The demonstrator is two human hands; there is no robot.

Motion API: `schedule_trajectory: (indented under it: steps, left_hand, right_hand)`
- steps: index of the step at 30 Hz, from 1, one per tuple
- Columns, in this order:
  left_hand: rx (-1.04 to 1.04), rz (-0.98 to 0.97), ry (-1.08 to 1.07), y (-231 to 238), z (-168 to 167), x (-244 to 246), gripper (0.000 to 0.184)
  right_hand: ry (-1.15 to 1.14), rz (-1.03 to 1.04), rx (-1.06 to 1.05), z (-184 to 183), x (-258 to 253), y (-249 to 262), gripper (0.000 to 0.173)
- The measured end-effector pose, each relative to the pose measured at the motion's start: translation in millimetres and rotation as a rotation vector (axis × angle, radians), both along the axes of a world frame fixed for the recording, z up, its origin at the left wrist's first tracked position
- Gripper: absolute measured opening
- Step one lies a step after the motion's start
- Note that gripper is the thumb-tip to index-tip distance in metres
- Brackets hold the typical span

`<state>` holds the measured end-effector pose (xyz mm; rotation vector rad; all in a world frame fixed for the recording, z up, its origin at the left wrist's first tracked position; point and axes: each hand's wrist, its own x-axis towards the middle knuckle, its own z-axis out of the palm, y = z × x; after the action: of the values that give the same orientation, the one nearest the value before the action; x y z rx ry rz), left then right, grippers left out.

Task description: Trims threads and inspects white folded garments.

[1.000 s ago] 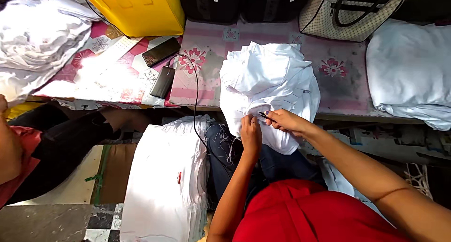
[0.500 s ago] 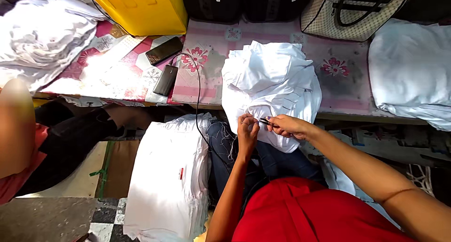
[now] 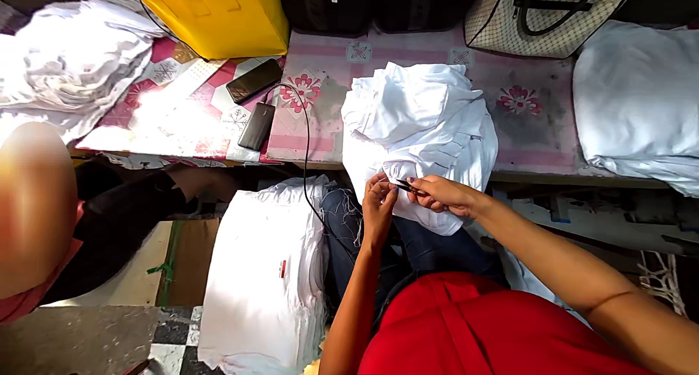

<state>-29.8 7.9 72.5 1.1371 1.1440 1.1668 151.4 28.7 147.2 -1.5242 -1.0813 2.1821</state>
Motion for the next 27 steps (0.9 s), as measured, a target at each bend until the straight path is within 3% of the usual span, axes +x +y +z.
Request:
schedule_trajectory:
  steps: [17,20,22,25,27]
  left_hand:
    - [-0.068,-0.054,-0.197,-9,-2,9,0.012]
    - [-0.054,-0.088,0.071,-11,4,-2,0.017]
    - [0.04,-0.024,0.35,-10,15,-5,0.026]
    - [0.186,0.083,0.547,3,24,5,0.04]
    - [0.19,0.057,0.609,15,14,14,0.027]
  right_hand:
    - [0.056,-0.201,0.068,-15,-8,-10,0.034]
    - [0.038,-0.142,0.061,-8,-2,-12,0.035]
    - [-0.024,-0.091,0.086,1,4,-14,0.04]
    - [-0.126,-0.085,0.185,13,5,-16,0.042]
    - [-0.162,-0.101,0.248,15,2,-15,0.041]
